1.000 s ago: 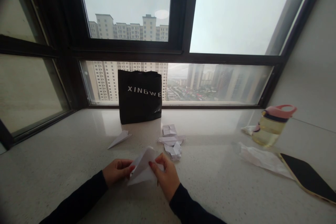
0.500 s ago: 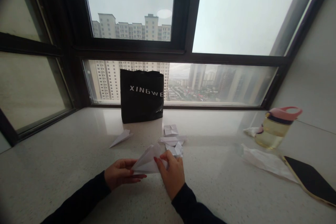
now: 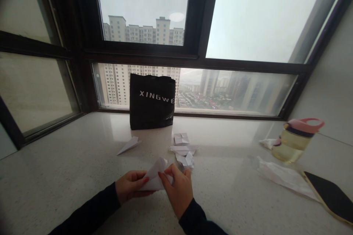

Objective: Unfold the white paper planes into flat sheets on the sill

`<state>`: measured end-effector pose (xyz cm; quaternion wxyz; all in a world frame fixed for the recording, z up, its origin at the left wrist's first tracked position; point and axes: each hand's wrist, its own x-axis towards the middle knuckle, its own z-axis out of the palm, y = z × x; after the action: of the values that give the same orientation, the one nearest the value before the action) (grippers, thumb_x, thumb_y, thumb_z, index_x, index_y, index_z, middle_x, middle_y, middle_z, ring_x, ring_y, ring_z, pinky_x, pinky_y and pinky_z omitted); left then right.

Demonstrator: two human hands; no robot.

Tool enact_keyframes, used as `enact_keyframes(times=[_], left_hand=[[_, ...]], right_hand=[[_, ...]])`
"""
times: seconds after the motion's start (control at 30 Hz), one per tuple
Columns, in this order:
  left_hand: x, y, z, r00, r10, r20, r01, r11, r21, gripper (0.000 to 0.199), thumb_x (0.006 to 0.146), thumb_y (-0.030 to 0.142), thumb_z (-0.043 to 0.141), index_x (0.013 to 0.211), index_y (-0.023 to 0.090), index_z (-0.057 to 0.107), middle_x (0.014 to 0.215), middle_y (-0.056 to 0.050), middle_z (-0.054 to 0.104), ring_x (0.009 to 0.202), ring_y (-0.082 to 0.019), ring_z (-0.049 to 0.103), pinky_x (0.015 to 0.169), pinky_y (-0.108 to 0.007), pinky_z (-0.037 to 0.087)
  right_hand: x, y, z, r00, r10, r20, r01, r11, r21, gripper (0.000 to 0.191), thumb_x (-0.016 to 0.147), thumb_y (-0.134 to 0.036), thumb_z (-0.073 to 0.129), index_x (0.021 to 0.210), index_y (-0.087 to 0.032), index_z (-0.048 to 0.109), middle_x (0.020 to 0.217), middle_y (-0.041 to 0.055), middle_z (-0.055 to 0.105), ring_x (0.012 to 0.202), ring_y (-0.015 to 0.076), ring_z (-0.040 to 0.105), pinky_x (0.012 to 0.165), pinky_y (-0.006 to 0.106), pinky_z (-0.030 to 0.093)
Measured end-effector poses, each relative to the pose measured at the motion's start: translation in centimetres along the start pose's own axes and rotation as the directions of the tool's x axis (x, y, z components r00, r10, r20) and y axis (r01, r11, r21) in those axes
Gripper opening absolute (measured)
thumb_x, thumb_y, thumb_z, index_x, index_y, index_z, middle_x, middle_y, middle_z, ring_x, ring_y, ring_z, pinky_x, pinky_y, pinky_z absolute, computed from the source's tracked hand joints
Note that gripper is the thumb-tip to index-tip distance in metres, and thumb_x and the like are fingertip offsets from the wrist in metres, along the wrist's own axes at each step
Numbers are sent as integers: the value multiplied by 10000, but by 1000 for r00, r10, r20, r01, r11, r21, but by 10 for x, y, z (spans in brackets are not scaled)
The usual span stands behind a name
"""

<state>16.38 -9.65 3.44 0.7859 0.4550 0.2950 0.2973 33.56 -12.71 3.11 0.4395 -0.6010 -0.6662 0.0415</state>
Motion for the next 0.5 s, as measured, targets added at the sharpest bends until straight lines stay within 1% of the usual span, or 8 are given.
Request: enact_keyframes(times=[0.1, 0.2, 0.23, 0.3, 0.37, 0.4, 0.43, 0.5], left_hand=[[0, -1, 1, 999, 27, 21, -28, 998, 64, 451, 542, 356, 697, 917, 131, 588, 789, -30, 625, 755, -154, 589, 779, -290, 408], [-2, -3, -1, 998, 54, 32, -57, 990, 126, 500, 578, 393, 662, 983, 121, 551, 811, -44, 619, 778, -176, 587, 766, -296, 419], [-3, -2, -3, 997, 62, 44, -68, 986, 155, 561, 590, 409, 648, 1052, 125, 503, 838, -56, 617, 797, -193, 585, 753, -307, 428], [-2, 1, -10, 995, 65, 72, -82, 959, 270, 721, 629, 437, 602, 1215, 139, 305, 857, -77, 621, 800, -221, 588, 699, -332, 455], [2, 10, -22, 996, 83, 16, -78, 831, 551, 752, 712, 431, 510, 1278, 140, 110, 810, -73, 640, 744, -213, 606, 630, -329, 478], [5, 17, -30, 993, 111, -46, -44, 696, 717, 686, 759, 402, 449, 1280, 132, 93, 792, -69, 646, 716, -200, 611, 611, -321, 483], [9, 25, -40, 965, 222, -139, 19, 469, 883, 575, 792, 358, 401, 1267, 135, 166, 809, -60, 647, 728, -180, 607, 625, -300, 482], [18, 42, -60, 898, 376, -226, 98, 328, 939, 506, 763, 255, 457, 1225, 150, 279, 1070, -101, 542, 976, -211, 497, 785, -336, 415]], right_hand=[[1, -1, 0, 999, 9, -33, -7, 998, 63, 190, 681, -388, 547, 672, -203, 507, 612, 25, 536, 614, 193, 457, 593, 304, 353], [3, -1, 0, 996, 60, -62, -44, 971, 237, 344, 661, -378, 560, 921, -174, 465, 758, 36, 519, 607, 164, 459, 554, 273, 372], [4, 0, 1, 997, 74, -12, -67, 949, 307, 369, 665, -379, 552, 949, -166, 452, 797, 44, 517, 614, 160, 464, 538, 261, 373], [5, 1, 3, 982, 61, 179, -135, 887, 442, 286, 694, -390, 509, 859, -158, 486, 757, 38, 528, 602, 153, 471, 504, 241, 363], [5, 3, 6, 947, 18, 322, -188, 841, 507, 234, 718, -391, 469, 669, -163, 479, 597, -1, 491, 534, 133, 450, 467, 223, 333], [5, 3, 7, 940, 8, 340, -190, 842, 506, 247, 718, -386, 466, 600, -170, 445, 533, -23, 446, 498, 120, 423, 454, 217, 313], [5, 4, 8, 944, 9, 329, -177, 856, 486, 258, 711, -377, 474, 562, -176, 412, 497, -39, 402, 472, 107, 390, 442, 212, 289], [5, 5, 9, 957, 6, 290, -132, 900, 416, 276, 696, -358, 493, 526, -183, 364, 472, -58, 342, 450, 91, 335, 432, 207, 250]])
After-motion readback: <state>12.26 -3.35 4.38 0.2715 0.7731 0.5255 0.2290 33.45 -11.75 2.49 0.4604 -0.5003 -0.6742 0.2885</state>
